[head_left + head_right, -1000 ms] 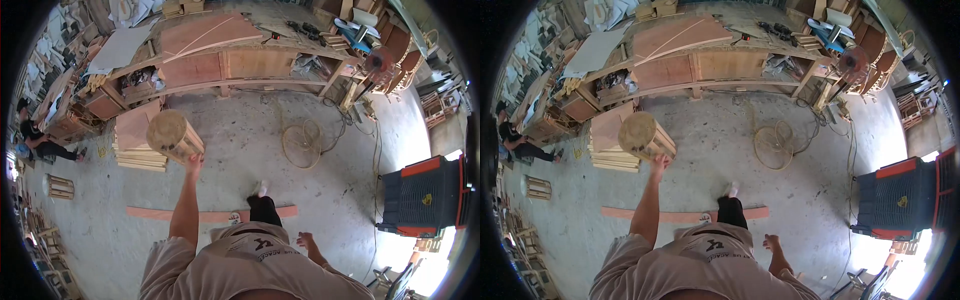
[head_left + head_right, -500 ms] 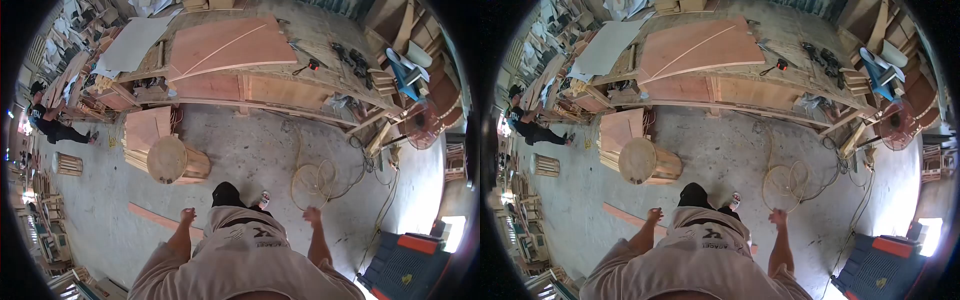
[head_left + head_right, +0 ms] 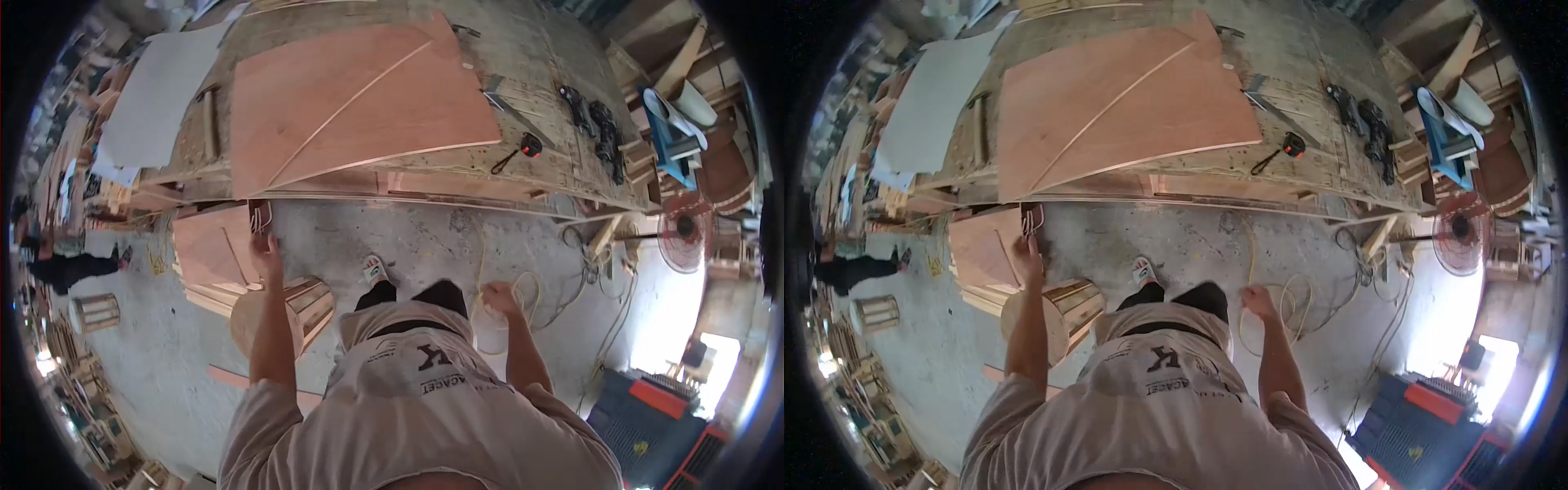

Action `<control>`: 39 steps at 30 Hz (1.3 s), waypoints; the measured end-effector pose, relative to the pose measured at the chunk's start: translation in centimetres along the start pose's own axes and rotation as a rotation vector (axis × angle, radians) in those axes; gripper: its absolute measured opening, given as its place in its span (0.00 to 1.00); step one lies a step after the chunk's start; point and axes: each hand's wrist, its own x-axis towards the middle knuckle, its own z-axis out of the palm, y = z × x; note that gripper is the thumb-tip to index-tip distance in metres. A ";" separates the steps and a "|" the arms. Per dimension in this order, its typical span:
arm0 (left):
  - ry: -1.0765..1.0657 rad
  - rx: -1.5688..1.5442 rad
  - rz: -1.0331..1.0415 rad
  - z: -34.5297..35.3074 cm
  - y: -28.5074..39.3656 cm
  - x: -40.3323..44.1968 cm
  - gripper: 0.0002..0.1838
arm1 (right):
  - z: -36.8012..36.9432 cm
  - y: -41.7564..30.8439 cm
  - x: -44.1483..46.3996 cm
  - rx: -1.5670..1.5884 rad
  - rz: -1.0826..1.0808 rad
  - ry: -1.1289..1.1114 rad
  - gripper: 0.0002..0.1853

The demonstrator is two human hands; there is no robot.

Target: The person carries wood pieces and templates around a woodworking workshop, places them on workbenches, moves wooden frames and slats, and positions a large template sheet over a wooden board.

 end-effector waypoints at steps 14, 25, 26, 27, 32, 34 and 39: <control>-0.440 0.769 0.301 10.8 12.7 16.0 0.31 | -14.7 -27.5 26.3 -0.213 -0.318 0.349 0.13; -0.623 0.649 0.068 8.8 12.0 15.9 0.37 | -13.5 -30.8 38.0 -0.602 -0.473 0.364 0.13; -0.612 0.649 0.053 8.8 11.6 15.5 0.37 | -13.4 -30.0 38.6 -0.647 -0.548 0.423 0.11; -0.589 0.625 0.030 9.4 11.6 15.4 0.37 | -13.8 -30.2 38.7 -0.651 -0.557 0.420 0.11; -0.404 0.602 -0.004 9.5 11.5 14.0 0.40 | -17.6 -32.5 34.7 -0.248 -0.103 0.407 0.13; -0.441 0.625 -0.061 8.7 11.5 13.7 0.47 | -18.8 -29.4 35.5 -0.272 -0.241 0.400 0.16; -0.488 0.739 -0.118 9.2 9.6 14.8 0.55 | -20.4 -26.5 33.7 -0.560 -0.169 0.207 0.21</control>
